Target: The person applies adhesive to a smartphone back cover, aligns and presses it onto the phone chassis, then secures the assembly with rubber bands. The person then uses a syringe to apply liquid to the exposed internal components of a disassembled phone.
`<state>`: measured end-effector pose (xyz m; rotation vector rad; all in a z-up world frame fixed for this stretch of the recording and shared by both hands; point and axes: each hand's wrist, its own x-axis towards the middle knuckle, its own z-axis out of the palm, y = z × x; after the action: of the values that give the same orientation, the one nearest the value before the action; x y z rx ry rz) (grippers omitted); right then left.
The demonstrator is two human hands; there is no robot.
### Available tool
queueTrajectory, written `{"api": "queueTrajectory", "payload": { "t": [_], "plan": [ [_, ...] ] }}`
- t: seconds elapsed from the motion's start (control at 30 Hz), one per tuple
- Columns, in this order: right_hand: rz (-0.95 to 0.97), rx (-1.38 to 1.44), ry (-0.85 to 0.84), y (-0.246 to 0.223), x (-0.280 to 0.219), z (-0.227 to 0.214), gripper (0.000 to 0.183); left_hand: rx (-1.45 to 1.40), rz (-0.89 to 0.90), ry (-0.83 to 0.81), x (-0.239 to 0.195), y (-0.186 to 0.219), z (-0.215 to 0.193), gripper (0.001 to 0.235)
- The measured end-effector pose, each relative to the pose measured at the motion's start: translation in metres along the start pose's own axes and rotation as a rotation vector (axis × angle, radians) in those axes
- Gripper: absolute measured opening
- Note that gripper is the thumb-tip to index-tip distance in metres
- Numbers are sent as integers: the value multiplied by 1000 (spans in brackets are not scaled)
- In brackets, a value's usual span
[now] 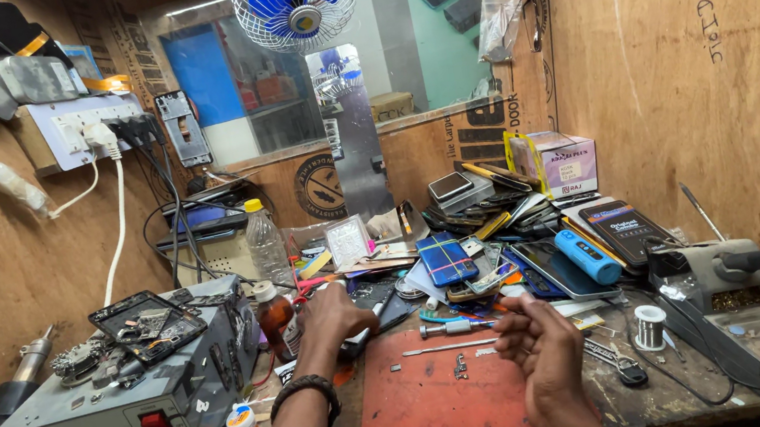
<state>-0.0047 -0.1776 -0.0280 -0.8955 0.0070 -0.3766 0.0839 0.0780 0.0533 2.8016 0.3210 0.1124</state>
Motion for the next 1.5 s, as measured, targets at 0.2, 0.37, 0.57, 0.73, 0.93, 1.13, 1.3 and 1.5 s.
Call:
{"api": "queueTrajectory", "payload": {
  "t": [0.2, 0.37, 0.57, 0.73, 0.93, 1.13, 1.3, 1.5],
  "plan": [
    [-22, 45, 34, -2, -4, -1, 40, 73, 6, 29, -15, 10, 4, 92],
    [-21, 41, 37, -2, -3, 1, 42, 58, 87, 253, -8, 6, 18, 106],
    [-18, 31, 19, -2, -3, 0, 42, -108, 6, 249, 0, 0, 7, 118],
    [9, -5, 20, -1, -2, 0, 43, -138, 53, 115, -28, 2, -17, 83],
    [6, 27, -9, 3, 3, -3, 43, -266, 266, 253, -95, 13, -27, 86],
    [-20, 25, 16, 7, 5, -4, 41, -344, 582, 357, -163, -1, 3, 83],
    [13, 10, -21, 6, 1, -1, 44, -608, 591, 203, -180, -4, 14, 81],
    [-39, 24, 16, 4, 2, -3, 41, -344, 683, 92, -168, -8, -1, 83]
  ]
}}
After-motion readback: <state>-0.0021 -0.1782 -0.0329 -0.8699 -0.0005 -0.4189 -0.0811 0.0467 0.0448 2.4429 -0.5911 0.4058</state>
